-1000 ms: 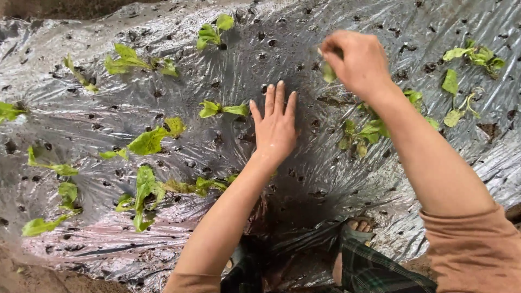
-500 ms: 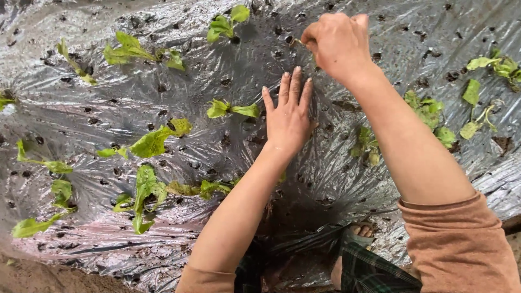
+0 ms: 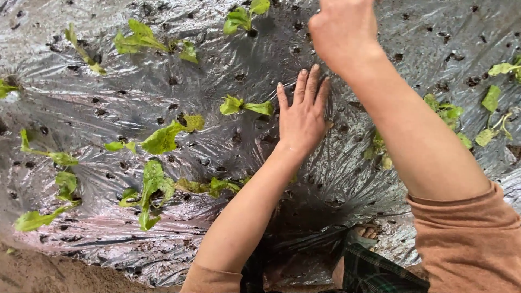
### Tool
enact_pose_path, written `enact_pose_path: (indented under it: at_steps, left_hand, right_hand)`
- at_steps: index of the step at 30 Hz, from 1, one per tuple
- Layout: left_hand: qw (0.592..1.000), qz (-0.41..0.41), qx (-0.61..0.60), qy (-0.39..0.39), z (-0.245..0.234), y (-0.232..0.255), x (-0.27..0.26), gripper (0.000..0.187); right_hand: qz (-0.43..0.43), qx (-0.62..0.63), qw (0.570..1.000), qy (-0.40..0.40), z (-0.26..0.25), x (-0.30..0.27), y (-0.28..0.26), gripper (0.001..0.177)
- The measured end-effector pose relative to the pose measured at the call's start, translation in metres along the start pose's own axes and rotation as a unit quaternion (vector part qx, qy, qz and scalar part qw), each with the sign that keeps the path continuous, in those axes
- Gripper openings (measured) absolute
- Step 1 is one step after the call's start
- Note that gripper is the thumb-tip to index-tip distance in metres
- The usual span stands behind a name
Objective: Planting small green seedlings into soil through holes in a silver plastic mulch sheet.
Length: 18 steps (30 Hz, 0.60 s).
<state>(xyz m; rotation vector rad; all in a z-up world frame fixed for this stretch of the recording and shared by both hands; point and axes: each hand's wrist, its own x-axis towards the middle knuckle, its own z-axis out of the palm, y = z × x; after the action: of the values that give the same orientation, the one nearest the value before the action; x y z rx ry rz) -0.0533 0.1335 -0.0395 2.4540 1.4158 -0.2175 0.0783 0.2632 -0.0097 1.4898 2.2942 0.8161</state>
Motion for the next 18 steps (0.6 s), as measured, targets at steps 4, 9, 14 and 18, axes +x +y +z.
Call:
enact_pose_path:
  at_steps: [4,9,14,18]
  left_hand:
    - [1.0,-0.002,-0.011,0.0,0.001,0.0,0.001,0.102]
    - [0.999,0.008,-0.024,-0.041,-0.012,-0.002,0.0,0.102]
    - [0.998,0.007,-0.019,-0.056,-0.015,-0.002,0.0,0.104]
    - [0.998,0.006,-0.006,-0.062,-0.018,-0.002,-0.001,0.103]
  right_hand:
    - [-0.038,-0.001,0.993,-0.115,-0.018,0.014,-0.013,0.018]
    - [-0.016,0.081,0.988,-0.127,-0.002,0.014,-0.023,0.021]
    - [0.062,0.228,0.972,-0.018,0.013,-0.001,-0.004,0.021]
    - [0.101,0.269,0.954,-0.082,0.01,-0.006,0.003,0.032]
